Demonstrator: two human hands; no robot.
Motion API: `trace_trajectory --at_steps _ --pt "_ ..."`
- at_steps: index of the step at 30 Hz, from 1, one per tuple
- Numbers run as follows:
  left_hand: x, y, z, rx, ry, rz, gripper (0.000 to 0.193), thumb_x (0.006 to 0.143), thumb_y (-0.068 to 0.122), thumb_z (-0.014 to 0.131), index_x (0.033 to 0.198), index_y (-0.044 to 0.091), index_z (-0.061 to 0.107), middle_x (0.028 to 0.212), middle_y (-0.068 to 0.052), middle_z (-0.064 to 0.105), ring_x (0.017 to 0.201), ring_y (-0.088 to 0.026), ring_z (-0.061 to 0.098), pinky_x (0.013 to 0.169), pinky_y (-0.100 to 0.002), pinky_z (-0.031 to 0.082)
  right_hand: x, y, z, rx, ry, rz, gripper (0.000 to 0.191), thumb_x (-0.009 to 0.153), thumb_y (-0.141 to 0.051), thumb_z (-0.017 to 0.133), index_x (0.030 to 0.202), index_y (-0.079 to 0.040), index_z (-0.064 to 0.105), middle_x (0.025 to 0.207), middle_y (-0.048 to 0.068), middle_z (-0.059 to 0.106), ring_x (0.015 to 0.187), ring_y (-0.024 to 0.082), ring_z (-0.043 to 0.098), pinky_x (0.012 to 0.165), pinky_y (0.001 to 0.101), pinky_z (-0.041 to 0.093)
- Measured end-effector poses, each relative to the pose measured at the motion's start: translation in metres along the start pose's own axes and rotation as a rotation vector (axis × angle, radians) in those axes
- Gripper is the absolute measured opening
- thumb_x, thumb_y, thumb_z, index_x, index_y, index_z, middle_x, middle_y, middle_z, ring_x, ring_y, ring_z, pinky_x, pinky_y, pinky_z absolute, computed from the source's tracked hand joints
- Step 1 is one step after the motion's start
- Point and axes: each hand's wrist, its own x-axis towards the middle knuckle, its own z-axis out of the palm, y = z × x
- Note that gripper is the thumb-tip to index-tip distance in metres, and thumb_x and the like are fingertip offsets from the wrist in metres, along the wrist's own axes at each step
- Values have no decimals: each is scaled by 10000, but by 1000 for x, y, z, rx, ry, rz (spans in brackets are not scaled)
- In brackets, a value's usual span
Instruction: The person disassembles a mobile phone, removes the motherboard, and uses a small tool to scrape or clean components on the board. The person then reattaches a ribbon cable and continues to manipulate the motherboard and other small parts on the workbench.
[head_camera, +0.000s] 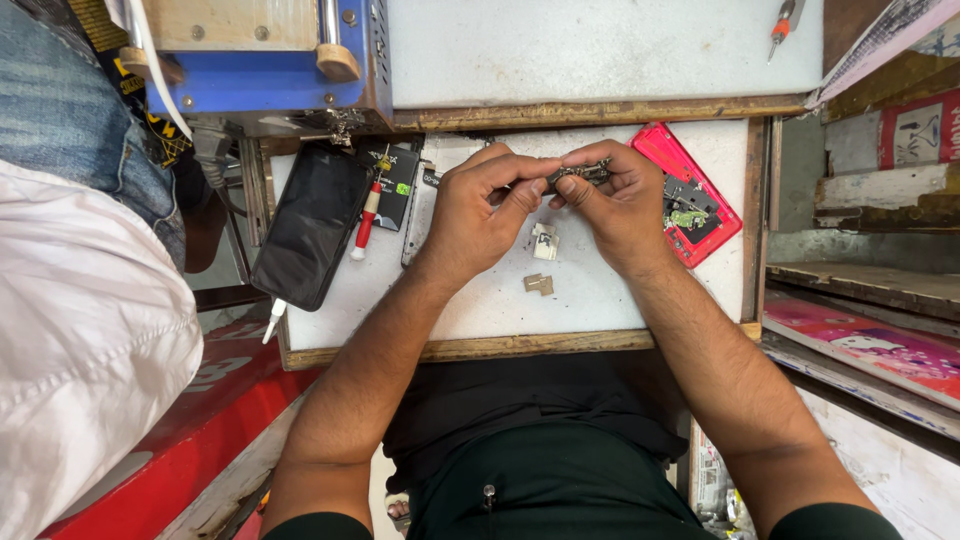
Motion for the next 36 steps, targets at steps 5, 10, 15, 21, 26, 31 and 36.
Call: trace_trajectory --at_steps 5,10,15,21,26,31,36 --pt "-2 -2 1 -49 23 35 253 1040 22 649 1285 57 699 996 -34 653 872 -85 688 762 -220 613 2 3 0 134 -27 -26 208 1011 -55 749 1181 -10 637 1055 145 738 939 184 733 822 301 631" --pt "0 -2 0 -196 175 39 245 1079 58 622 1321 67 664 1065 -43 680 891 -91 691 755 -226 626 1 3 -3 291 -94 -2 203 1011 -84 766 1172 -45 649 1059 136 731 1010 232 737 827 336 631" --pt "-1 5 1 77 190 43 238 1054 54 647 1289 66 681 1036 -57 697 866 -95 705 706 -216 588 -1 1 -4 374 -146 -15 200 1002 -71 765 1168 -65 653 1078 141 731 1048 252 734 834 350 629" --pt "0 7 2 173 199 117 252 1057 26 626 1302 73 661 1107 -78 716 960 -144 736 796 -272 621 -3 0 -6 402 -161 -25 191 1008 -59 762 1169 -66 661 1093 137 730 1062 257 733 845 360 634" --pt "1 4 4 388 111 71 244 1017 -23 612 1230 66 690 1091 -92 715 957 -185 746 765 -291 625 -3 0 -5 417 -186 -61 179 1004 -42 763 1156 -80 675 1108 129 728 1097 262 728 869 372 641" --pt "1 1 4 383 129 90 249 941 -88 588 1101 48 720 1083 -94 713 905 -184 756 739 -289 629 -2 -2 -6 335 -215 -153 150 1010 -28 750 1131 -80 678 1144 133 726 1113 255 723 891 384 653" --pt "-2 -3 2 344 202 151 191 956 -42 631 1112 35 710 1112 -94 695 944 -207 768 750 -275 654 -1 -4 -3 149 -126 -243 155 1037 -12 721 1165 -66 654 1184 136 709 1156 256 719 952 393 652"
